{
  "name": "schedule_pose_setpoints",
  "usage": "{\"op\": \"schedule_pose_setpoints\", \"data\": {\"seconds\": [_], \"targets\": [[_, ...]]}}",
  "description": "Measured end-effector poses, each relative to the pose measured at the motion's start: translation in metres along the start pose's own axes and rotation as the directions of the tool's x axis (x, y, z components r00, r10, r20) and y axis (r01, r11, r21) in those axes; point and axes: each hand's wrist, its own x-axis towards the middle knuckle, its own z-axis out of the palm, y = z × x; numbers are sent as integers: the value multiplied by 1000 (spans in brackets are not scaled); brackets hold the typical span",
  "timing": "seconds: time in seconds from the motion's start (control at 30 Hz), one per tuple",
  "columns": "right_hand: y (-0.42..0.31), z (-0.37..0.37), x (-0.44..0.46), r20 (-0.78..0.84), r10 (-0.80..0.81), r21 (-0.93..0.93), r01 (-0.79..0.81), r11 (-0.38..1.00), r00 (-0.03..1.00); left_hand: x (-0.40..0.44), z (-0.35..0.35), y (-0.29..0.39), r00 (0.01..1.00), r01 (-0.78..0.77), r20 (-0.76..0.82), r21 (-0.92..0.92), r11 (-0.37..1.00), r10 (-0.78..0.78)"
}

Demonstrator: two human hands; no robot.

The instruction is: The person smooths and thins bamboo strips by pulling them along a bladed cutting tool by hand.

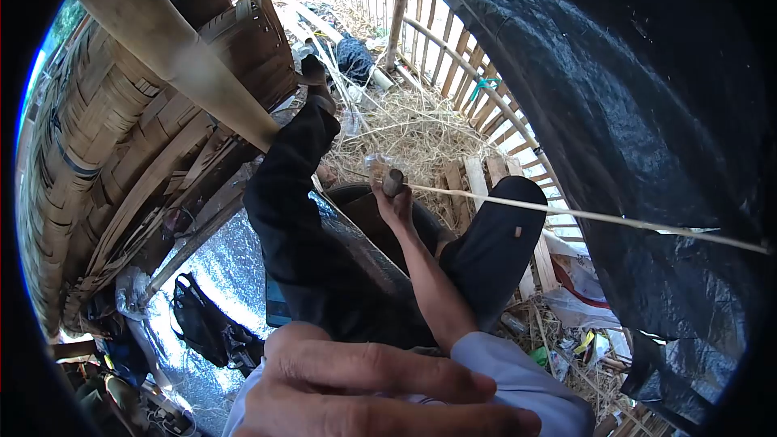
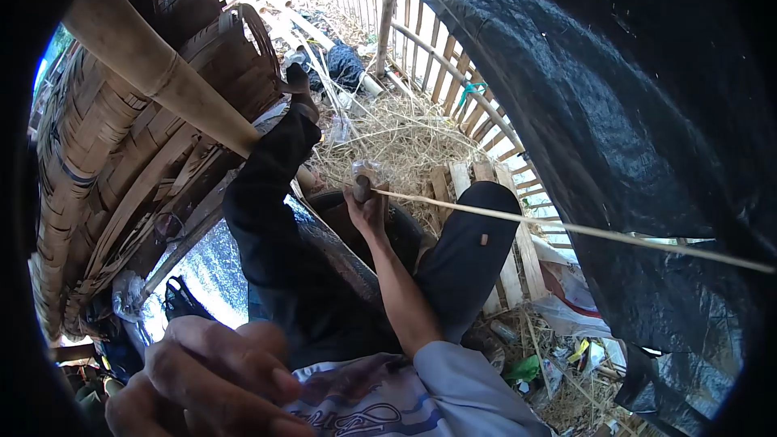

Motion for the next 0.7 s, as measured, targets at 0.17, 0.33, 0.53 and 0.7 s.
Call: {"op": "schedule_pose_setpoints", "data": {"seconds": [0.17, 0.33, 0.53, 0.7], "targets": [[-30, -5, -6, 138, 65, 49, -72, 996, 988, 7, 1, 2, 999, 26, 18, 5, 1000, -26], [-37, -8, -6, 163, 64, -10, -64, 998, 985, 12, 5, 6, 999, 37, 38, 12, 999, -37], [-36, -4, -10, 75, -14, 43, 11, 999, 997, 18, 4, 11, 997, 49, 50, 29, 998, -51], [-32, -3, -10, 79, -71, 46, 68, 997, 994, 19, 4, 15, 997, 43, 64, 36, 998, -45]]}}
